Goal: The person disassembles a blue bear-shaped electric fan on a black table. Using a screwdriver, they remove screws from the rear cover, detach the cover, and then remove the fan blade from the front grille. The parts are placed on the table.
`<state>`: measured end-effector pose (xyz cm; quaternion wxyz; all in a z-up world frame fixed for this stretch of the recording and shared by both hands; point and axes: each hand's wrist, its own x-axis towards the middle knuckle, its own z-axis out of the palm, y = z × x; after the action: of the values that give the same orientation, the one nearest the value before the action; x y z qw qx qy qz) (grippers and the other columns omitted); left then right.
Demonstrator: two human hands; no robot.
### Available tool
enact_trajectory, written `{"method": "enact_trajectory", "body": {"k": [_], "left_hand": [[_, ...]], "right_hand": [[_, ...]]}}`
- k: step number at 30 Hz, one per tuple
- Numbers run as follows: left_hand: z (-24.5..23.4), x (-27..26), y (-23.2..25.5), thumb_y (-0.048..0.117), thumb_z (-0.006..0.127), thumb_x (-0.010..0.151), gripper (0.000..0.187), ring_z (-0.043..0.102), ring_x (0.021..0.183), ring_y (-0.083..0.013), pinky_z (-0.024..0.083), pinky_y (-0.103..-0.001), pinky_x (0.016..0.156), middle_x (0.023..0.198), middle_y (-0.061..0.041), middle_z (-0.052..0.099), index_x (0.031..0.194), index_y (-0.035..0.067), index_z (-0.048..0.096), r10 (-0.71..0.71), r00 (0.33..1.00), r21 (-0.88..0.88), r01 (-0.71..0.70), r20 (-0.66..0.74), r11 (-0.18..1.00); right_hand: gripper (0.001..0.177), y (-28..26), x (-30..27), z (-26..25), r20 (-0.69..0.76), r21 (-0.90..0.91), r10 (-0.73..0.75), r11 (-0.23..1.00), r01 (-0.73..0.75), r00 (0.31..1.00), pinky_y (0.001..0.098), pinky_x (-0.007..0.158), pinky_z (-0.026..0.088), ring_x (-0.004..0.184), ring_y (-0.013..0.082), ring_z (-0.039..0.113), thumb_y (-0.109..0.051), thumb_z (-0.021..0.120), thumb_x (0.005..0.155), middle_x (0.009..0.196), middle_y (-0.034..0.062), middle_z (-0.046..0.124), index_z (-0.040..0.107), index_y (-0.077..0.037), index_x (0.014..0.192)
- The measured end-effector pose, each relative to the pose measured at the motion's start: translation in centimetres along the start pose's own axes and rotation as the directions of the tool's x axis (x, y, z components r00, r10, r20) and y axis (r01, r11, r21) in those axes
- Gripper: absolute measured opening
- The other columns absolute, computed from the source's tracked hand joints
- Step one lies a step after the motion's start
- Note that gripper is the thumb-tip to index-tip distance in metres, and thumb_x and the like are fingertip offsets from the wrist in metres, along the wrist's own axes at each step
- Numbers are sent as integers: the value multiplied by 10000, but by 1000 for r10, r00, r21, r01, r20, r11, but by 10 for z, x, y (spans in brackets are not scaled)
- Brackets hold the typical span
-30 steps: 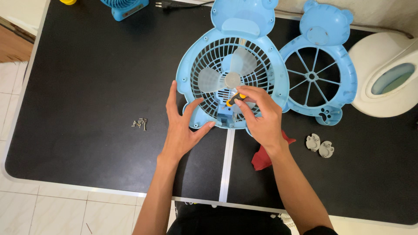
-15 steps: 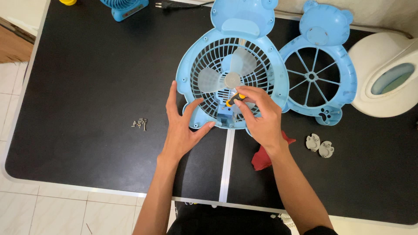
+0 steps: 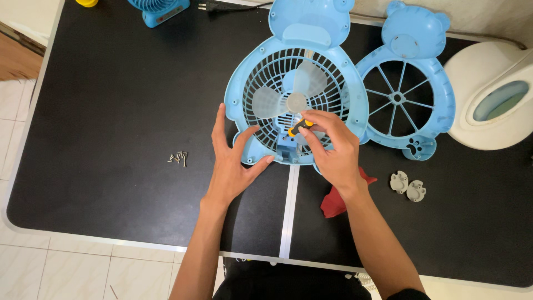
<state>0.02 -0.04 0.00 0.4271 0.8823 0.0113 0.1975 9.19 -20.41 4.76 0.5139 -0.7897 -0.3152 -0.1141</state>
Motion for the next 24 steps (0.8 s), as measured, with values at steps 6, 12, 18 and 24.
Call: {"method": "enact_trajectory", "body": {"k": [6, 12, 18, 24], "left_hand": [[-1, 0, 1, 372, 910, 797, 660, 154, 1583, -486, 304, -570, 1248, 1693, -292, 78, 1358, 145, 647, -3, 1000, -1, 3, -3, 1000], [-2, 1, 2, 367, 912, 795, 662, 154, 1577, -490, 302, -573, 1241, 1690, -290, 77, 1357, 141, 646, -14, 1000, 8, 14, 7, 1000], [-3, 3, 3, 345, 900, 811, 659, 159, 1576, -488, 308, -570, 1240, 1692, -294, 84, 1377, 137, 633, -11, 1000, 2, 11, 12, 1000], [-5, 6, 4, 322, 891, 829, 645, 159, 1571, -490, 293, -578, 1239, 1683, -302, 98, 1383, 130, 621, 1, 1000, 13, -2, 9, 1000]], "right_hand": [[318, -1, 0, 0, -4, -6, -11, 1000, 11, 1000, 303, 887, 633, 1020, 218, 756, 68, 750, 945, 1239, 149, 706, 666, 1, 1245], [321, 0, 0, 0, -15, 15, 7, 1000, -7, 1000, 296, 877, 630, 1008, 217, 755, 79, 748, 940, 1248, 151, 702, 666, 5, 1241], [317, 0, 3, 0, -22, 75, 3, 997, -1, 1000, 303, 908, 634, 1086, 220, 730, 97, 733, 956, 1257, 152, 695, 660, 12, 1253], [318, 0, 5, -1, -26, 159, 54, 986, -50, 998, 297, 936, 627, 1113, 190, 715, 116, 713, 972, 1283, 140, 676, 658, 21, 1271]]}}
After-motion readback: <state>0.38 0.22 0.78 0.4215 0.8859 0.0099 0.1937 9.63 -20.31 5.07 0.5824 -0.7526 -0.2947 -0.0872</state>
